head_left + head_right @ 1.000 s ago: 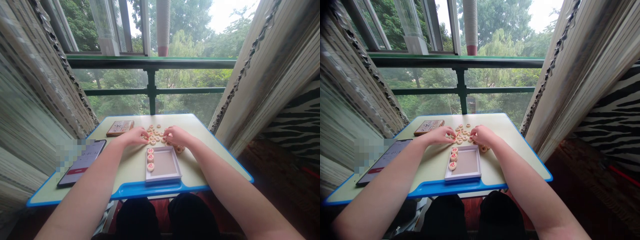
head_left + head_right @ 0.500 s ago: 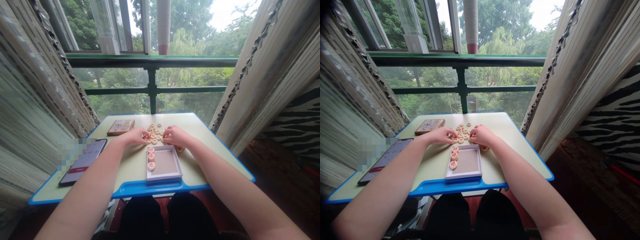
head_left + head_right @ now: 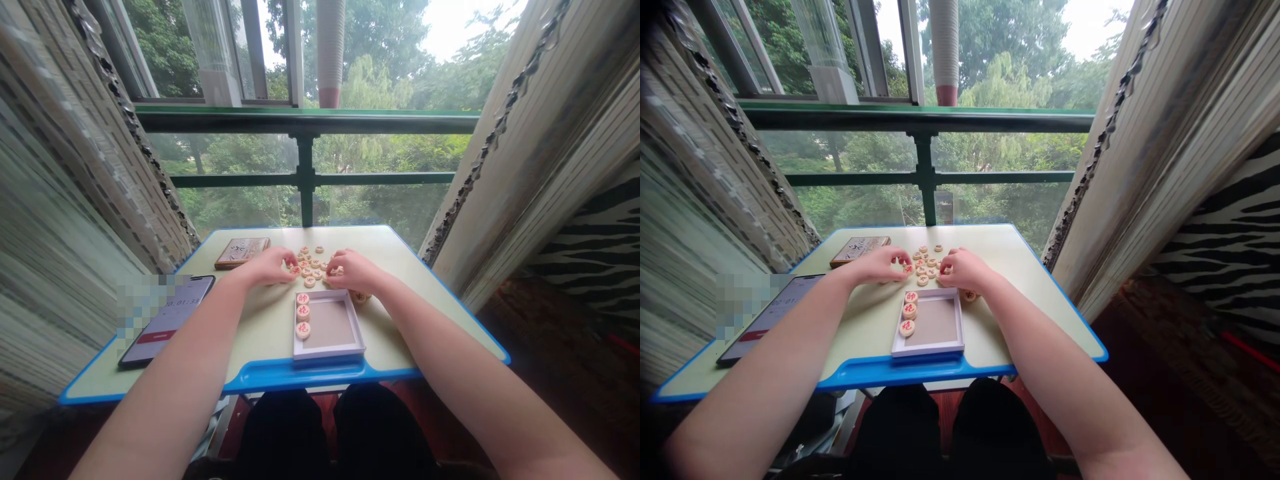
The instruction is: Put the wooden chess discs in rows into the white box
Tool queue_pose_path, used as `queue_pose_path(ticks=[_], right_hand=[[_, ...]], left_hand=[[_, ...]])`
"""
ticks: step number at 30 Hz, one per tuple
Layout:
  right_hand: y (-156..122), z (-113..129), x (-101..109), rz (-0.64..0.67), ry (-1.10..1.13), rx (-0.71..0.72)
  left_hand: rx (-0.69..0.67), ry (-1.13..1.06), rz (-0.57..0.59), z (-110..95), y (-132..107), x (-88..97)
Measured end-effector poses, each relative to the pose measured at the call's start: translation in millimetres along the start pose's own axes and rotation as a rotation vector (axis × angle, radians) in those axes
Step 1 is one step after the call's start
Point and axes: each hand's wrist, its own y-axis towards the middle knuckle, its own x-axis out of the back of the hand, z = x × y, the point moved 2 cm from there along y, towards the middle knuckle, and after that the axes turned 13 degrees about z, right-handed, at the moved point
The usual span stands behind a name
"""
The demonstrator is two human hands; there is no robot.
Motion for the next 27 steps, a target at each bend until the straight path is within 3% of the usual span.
queue_pose_path(ticks=[10,14,20,24,27], right_hand=[[-1.1,-3.3,1.4,0.03,0.042,0.012],[-3.9,-5.1,9.0,-0.018,0.074,-0.028],[-2.3,-10.2,10.6,-0.061,0.059,-0.073],[-2.6,-14.2,11.2,-0.102,0.001,-0.108],[-6.3,-9.4,11.9,-0.051,-0.045,-0.053]], left_hand=[[0.01,-0.03,0.198,2.7,-2.7,-4.4],[0.018,-0.087,0.17,6.1,-4.0,-1.3],[0.108,0.058,-0.006,11.2,-2.2,4.4],[0.146,0.097,0.018,13.4,-1.2,3.6],[0.139,0.099,0.028,11.8,-1.5,2.8]])
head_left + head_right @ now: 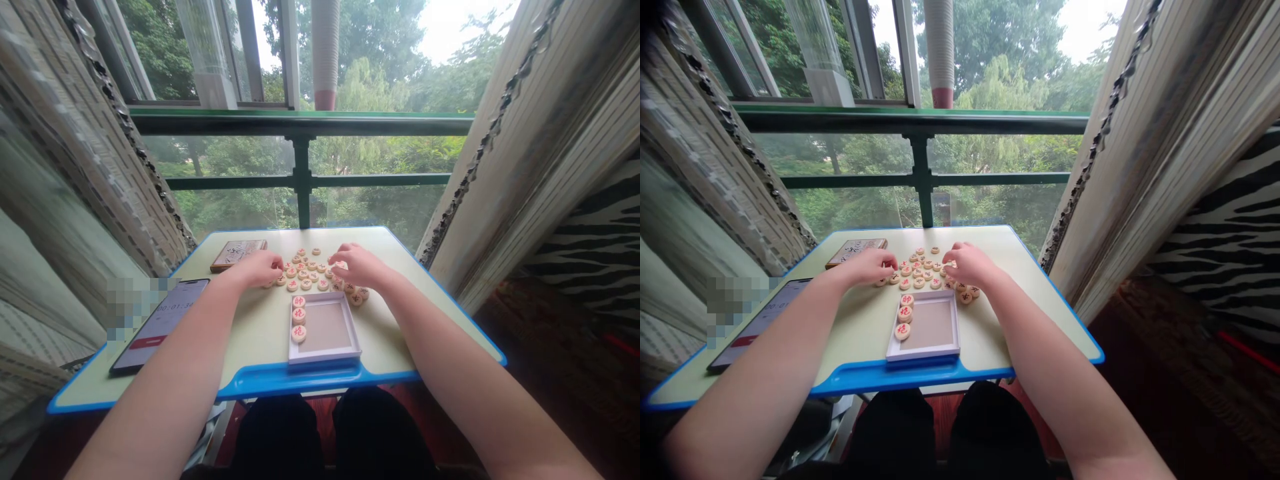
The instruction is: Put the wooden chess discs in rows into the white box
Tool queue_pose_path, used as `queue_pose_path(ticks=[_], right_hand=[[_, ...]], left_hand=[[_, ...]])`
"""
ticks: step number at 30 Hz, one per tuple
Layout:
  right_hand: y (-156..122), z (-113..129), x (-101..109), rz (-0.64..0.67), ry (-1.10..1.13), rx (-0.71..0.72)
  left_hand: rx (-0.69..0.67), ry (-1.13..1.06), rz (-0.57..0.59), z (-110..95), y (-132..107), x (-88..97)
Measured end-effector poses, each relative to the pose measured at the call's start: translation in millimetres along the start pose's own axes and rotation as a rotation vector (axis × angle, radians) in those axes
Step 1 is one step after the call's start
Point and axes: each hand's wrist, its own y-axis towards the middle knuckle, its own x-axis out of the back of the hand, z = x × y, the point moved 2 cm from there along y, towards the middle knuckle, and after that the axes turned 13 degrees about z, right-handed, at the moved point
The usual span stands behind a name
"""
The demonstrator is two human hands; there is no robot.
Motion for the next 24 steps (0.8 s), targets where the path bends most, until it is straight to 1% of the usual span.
queue_pose_path(ticks=[3,6,8,10,13,15,20,24], right_hand=[[-2.5,8.2,-3.3,0.086,0.005,0.087],[-0.7,12.0,-9.5,0.145,0.021,0.104],[1.4,12.1,-12.3,0.145,0.042,0.097],[2.7,11.9,-12.6,0.114,0.059,0.092],[2.0,12.8,-8.7,0.052,0.065,0.077],[0.4,13.7,-4.9,0.039,0.079,0.053],[-2.0,13.8,-0.3,0.072,0.106,-0.016],[-0.9,11.7,-2.0,0.051,0.123,-0.013]], left_hand=[[-0.003,-0.028,0.014,-2.8,-1.2,0.3],[-0.006,-0.076,-0.003,-6.1,-4.6,2.7],[-0.008,-0.147,0.017,-8.1,-8.4,4.3],[-0.018,-0.246,0.111,-9.6,-12.4,4.1],[-0.048,-0.379,0.302,-10.6,-16.2,1.0],[-0.064,-0.438,0.384,-10.3,-16.5,-1.5],[-0.14,-0.556,0.476,-11.8,-15.3,-5.2],[-0.159,-0.595,0.527,-13.6,-15.8,-5.8]])
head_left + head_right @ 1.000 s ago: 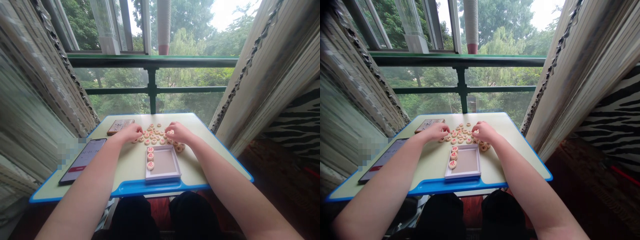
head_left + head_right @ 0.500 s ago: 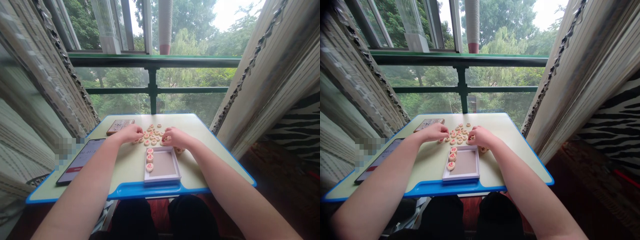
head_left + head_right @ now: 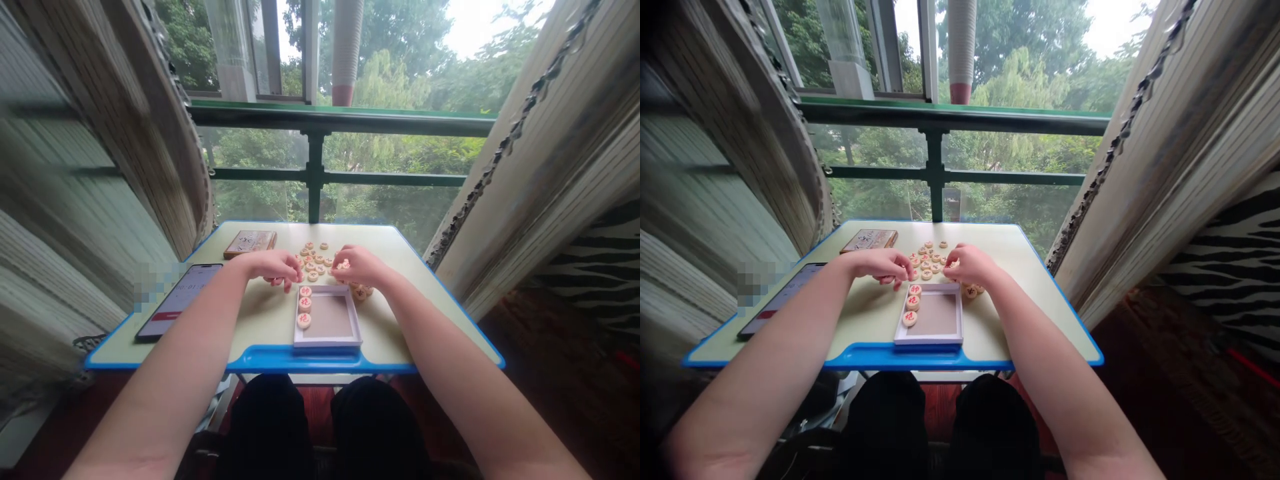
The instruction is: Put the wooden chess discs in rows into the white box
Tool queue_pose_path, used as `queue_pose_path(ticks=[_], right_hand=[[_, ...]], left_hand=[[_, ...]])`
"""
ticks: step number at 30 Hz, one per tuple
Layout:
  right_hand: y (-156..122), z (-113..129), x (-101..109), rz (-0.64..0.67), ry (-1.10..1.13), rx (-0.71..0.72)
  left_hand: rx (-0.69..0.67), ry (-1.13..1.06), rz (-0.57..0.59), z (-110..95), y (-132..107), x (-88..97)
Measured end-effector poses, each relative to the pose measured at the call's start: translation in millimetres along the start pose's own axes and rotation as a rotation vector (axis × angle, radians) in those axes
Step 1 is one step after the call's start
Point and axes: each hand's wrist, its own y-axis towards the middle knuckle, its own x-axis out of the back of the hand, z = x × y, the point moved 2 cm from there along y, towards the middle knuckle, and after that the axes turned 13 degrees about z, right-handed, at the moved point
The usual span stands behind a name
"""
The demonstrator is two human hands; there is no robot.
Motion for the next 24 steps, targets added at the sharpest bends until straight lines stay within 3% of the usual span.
queue_pose_path(ticks=[7,13,16,21,24], right_hand=[[-3.1,4.8,3.0,-0.045,0.074,0.074],[-26.0,47.6,9.2,-0.017,0.181,0.245],[-42.3,65.3,-0.6,-0.072,0.194,0.289],[-56.1,66.2,-20.5,-0.139,0.277,0.336],[-55.5,62.6,-24.9,-0.16,0.265,0.357]], left_hand=[[-0.082,-0.139,0.073,11.6,6.6,0.9],[-0.063,-0.214,0.081,19.1,10.8,-5.0],[-0.057,-0.199,0.015,15.4,11.2,-10.9],[-0.036,-0.19,-0.239,12.2,6.7,-26.6],[-0.149,-0.228,-0.346,14.1,3.3,-34.2]])
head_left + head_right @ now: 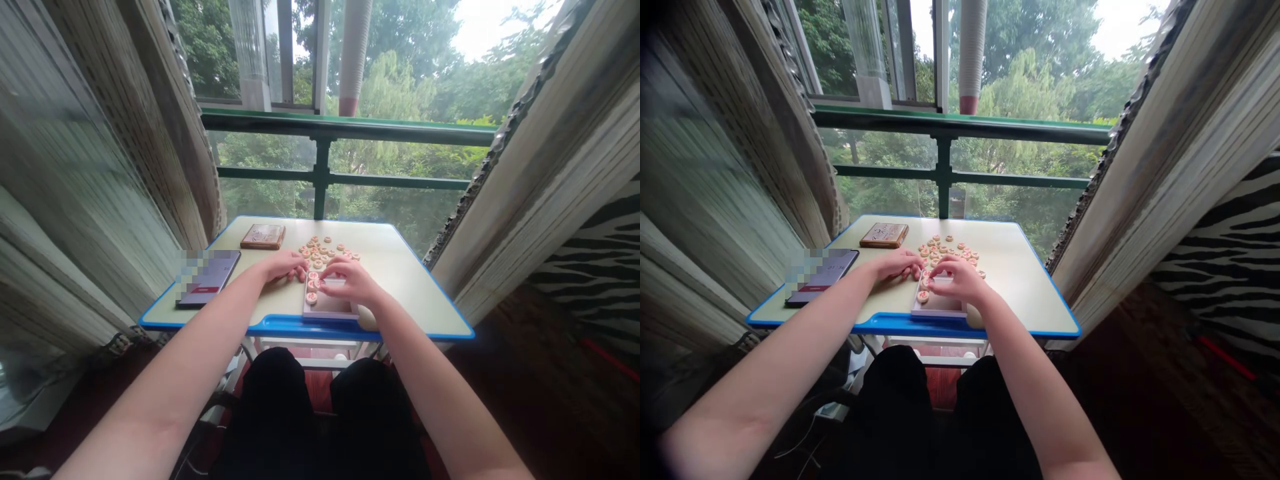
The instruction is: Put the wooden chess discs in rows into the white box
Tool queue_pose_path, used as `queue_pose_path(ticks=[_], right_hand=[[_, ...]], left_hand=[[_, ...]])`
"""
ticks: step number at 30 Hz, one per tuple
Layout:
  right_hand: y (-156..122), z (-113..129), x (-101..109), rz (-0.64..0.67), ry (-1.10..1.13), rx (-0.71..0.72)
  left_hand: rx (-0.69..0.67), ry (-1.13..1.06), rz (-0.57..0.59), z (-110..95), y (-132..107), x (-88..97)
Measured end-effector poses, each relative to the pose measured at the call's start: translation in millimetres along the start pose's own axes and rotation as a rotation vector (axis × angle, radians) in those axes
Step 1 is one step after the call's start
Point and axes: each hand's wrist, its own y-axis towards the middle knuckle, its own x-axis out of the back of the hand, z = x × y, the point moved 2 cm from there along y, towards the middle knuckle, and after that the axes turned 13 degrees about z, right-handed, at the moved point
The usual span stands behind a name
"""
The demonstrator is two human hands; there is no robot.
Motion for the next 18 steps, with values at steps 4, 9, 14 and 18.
queue_pose_path(ticks=[4,9,14,18], right_hand=[[0.1,-0.6,-6.3,0.067,-0.052,0.049],[-2.7,0.8,-14.5,0.059,-0.127,0.088],[-1.0,0.6,-21.2,0.025,-0.202,0.093],[-0.8,2.3,-25.3,0.031,-0.216,0.122]], left_hand=[[-0.056,-0.051,-0.08,4.9,1.9,0.7],[-0.085,-0.088,-0.038,3.9,9.4,0.2],[-0.095,-0.082,-0.017,4.3,10.0,-1.8],[-0.101,-0.057,-0.014,4.6,9.3,-1.9]])
